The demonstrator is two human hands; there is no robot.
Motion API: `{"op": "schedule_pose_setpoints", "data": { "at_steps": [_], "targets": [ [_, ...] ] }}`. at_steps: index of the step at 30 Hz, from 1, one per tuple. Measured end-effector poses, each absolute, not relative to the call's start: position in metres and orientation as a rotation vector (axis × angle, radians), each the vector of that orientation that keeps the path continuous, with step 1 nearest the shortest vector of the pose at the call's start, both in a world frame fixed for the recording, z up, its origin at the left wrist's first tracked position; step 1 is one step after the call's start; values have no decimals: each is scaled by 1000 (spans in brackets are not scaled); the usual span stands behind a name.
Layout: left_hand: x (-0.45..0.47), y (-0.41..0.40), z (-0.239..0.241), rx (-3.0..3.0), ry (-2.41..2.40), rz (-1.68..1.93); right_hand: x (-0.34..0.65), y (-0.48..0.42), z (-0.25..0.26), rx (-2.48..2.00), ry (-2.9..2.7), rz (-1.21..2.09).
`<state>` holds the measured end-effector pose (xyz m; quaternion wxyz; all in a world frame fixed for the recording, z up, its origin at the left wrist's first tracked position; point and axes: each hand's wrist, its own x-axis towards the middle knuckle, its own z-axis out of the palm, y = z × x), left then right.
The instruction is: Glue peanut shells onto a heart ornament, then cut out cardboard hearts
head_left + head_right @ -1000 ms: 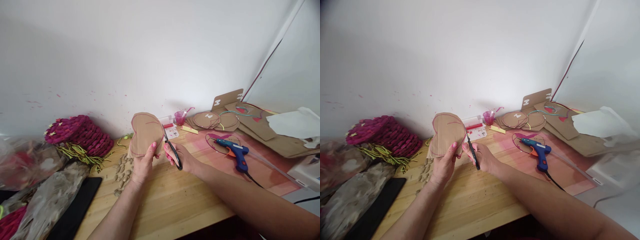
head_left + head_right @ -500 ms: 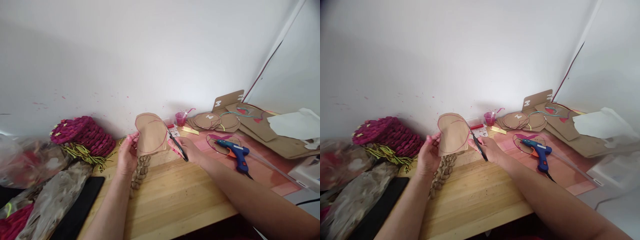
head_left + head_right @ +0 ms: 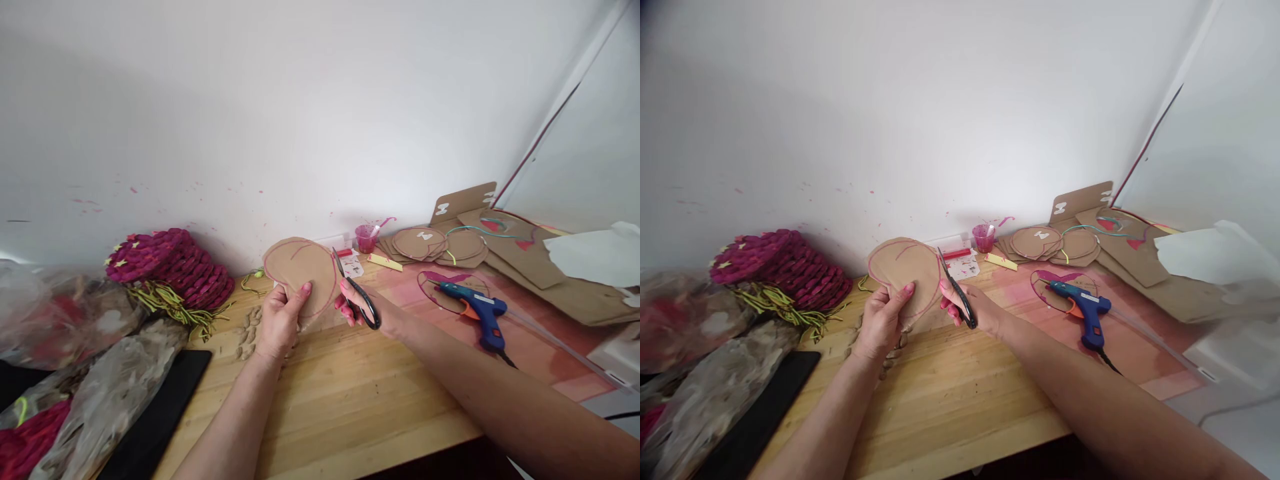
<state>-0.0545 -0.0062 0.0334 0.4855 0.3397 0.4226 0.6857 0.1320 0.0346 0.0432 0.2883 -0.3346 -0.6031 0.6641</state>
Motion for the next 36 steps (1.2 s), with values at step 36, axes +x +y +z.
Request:
{"op": "schedule_pose_setpoints", "data": {
  "at_steps": [36],
  "targets": [
    [-36, -11, 37, 699, 1156, 1955, 123, 16, 23, -881, -1762, 1824]
  ]
}}
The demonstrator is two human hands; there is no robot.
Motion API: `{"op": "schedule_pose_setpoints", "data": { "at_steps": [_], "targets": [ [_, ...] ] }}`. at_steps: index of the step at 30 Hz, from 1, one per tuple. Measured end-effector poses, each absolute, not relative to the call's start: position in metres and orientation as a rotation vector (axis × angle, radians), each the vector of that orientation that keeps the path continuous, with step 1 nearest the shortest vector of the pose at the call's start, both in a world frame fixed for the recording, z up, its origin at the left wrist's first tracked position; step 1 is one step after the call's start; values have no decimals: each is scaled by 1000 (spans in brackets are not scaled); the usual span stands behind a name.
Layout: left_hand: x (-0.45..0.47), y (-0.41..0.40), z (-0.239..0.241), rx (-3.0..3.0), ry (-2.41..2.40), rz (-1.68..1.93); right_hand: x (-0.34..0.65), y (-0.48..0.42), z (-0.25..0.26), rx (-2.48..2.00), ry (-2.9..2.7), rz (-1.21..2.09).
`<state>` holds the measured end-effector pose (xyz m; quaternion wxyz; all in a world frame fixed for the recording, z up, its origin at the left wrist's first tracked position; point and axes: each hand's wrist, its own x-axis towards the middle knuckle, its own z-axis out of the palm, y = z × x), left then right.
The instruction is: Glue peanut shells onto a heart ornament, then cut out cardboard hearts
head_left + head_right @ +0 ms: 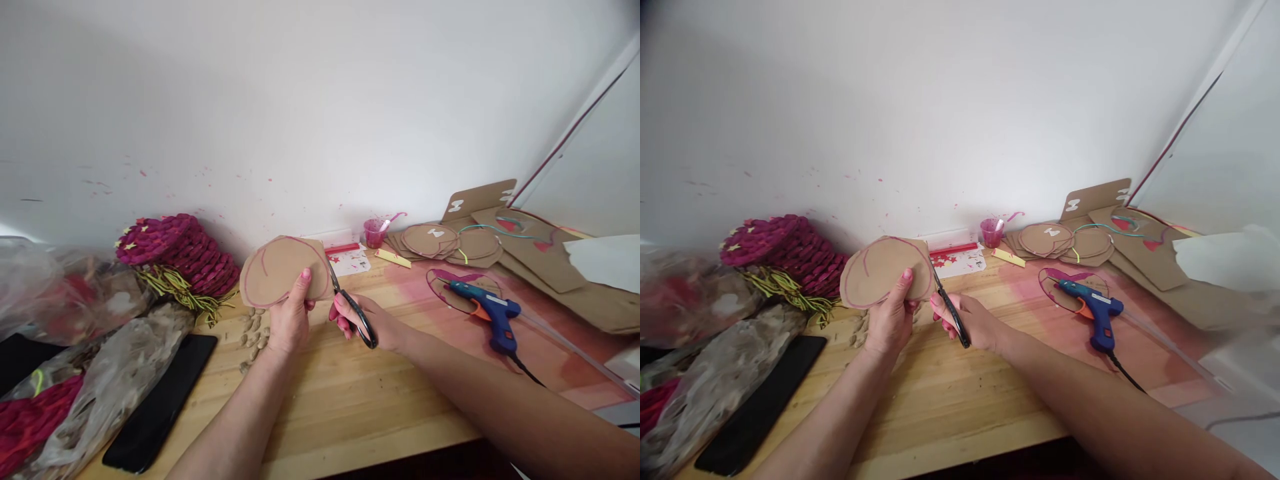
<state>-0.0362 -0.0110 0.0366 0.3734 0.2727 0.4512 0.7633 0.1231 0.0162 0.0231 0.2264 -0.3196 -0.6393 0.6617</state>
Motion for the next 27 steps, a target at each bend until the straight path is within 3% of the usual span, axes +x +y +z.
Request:
{"op": "schedule_pose_setpoints", "data": {
  "at_steps": [27],
  "targets": [
    [-28, -13, 39, 591, 1112, 1991, 119, 13, 26, -825, -1771, 1796]
  ]
}}
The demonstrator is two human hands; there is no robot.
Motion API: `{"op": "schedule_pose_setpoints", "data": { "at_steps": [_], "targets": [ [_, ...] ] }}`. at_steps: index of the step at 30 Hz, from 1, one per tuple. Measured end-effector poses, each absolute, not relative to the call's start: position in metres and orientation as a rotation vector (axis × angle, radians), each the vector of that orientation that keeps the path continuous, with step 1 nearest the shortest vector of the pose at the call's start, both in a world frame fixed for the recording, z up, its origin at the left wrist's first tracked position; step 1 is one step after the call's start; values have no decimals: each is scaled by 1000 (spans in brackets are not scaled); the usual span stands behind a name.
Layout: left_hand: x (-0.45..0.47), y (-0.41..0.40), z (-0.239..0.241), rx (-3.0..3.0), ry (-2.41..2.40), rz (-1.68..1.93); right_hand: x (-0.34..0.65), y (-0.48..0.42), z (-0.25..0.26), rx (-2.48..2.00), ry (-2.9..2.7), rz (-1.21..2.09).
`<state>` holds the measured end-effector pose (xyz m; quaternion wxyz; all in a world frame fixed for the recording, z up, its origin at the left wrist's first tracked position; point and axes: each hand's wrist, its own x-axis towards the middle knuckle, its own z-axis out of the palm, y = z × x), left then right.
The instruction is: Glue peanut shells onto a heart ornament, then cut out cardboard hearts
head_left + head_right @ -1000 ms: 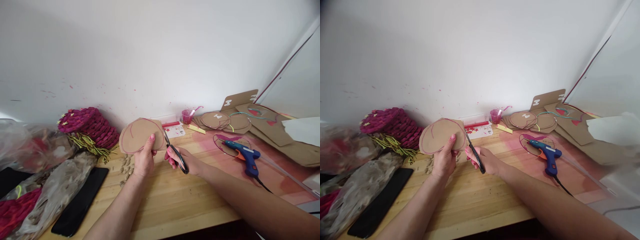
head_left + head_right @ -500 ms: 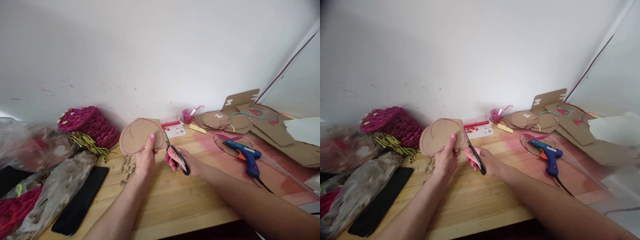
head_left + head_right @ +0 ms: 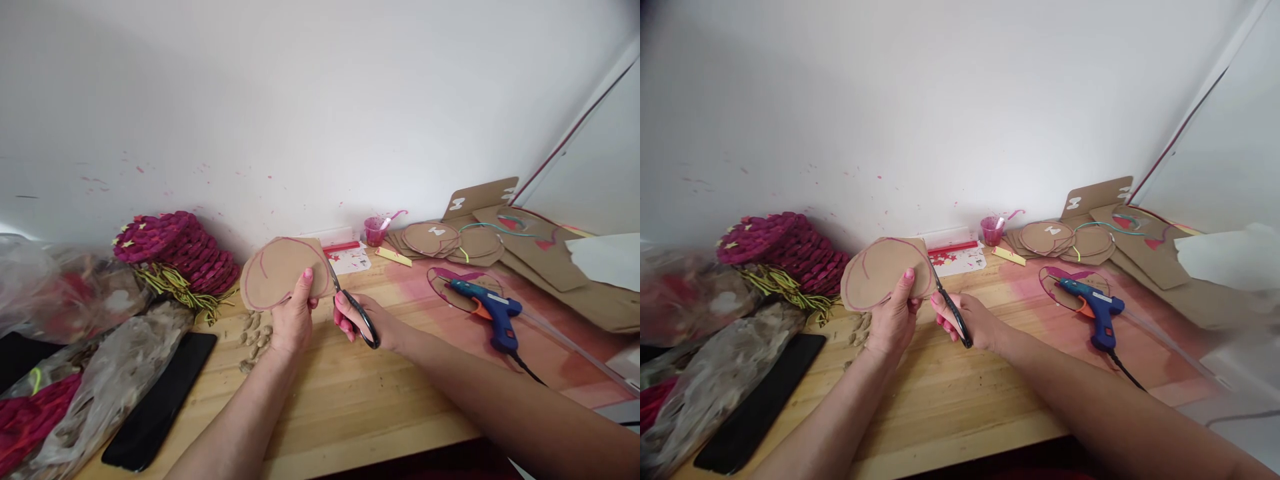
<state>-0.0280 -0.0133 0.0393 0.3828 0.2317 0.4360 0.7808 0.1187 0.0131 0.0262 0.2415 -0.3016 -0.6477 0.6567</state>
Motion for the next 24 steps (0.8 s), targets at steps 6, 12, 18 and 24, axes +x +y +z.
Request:
{"op": "schedule_pose_setpoints", "data": {
  "at_steps": [6, 12, 18, 24],
  "targets": [
    [-26, -14, 40, 587, 1119, 1993, 118, 14, 19, -784, -1755, 1763],
    [-27, -13, 41, 573, 1114, 1980, 120, 15, 17, -857, -1722, 1776],
    [-30, -13, 41, 620, 1127, 1970, 123, 15, 20, -824, -1809, 1695],
    [-29, -15, 44, 652, 1120, 1954, 125, 16, 21, -739, -1866, 1693]
  ]
}}
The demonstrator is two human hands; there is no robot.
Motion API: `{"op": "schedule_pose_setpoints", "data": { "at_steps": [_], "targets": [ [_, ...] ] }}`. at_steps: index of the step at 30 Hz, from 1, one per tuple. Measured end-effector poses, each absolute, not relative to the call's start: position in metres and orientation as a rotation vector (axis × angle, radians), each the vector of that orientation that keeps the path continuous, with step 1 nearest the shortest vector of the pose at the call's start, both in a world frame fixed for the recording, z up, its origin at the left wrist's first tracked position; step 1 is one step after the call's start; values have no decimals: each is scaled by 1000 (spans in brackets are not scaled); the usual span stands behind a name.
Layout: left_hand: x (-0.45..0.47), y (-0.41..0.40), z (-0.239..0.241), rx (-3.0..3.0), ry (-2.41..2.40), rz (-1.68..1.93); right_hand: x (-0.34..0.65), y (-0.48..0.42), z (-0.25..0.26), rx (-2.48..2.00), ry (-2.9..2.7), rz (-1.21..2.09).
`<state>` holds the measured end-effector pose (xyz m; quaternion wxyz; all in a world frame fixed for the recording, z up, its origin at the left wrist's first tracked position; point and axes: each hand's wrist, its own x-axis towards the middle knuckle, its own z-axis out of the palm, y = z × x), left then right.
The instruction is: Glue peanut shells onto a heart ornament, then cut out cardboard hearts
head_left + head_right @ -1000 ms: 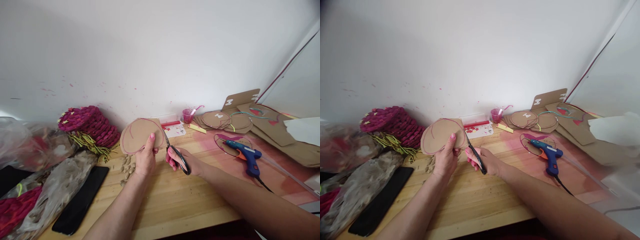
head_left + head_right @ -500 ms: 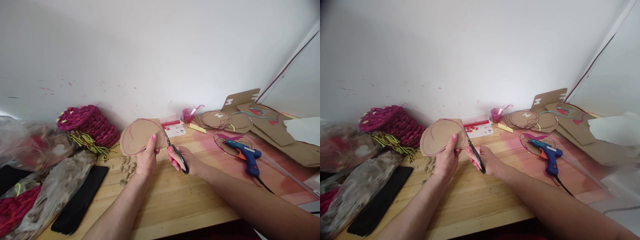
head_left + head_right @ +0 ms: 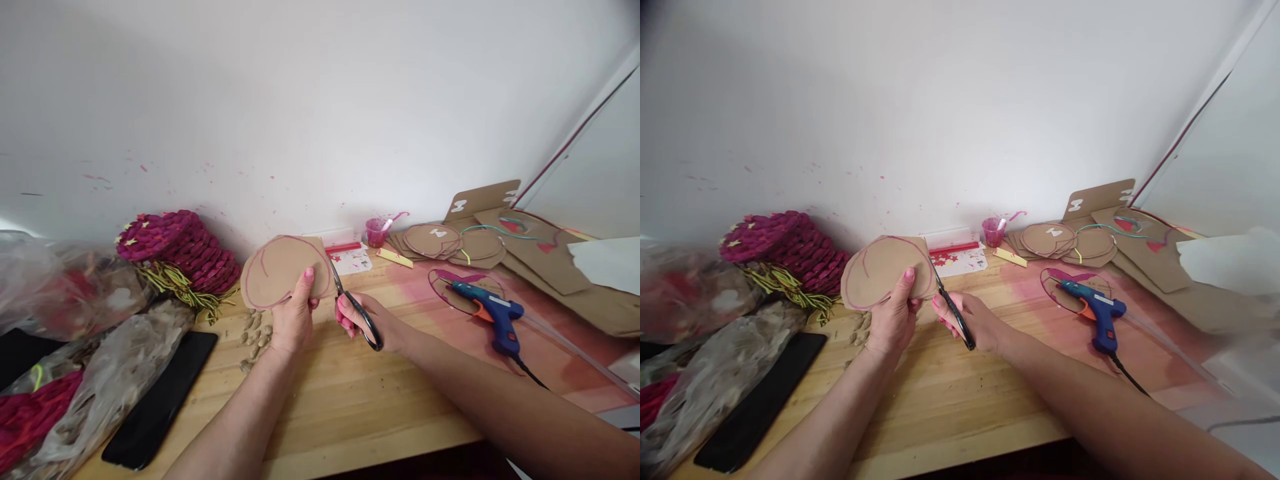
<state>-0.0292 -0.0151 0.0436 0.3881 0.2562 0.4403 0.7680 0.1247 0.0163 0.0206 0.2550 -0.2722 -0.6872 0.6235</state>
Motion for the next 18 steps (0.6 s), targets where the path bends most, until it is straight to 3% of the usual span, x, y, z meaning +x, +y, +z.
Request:
{"op": "schedule_pose_setpoints", "data": {
  "at_steps": [18],
  "targets": [
    [-26, -14, 42, 559, 1093, 1971, 119, 7, 19, -842, -1786, 1703]
  ]
}}
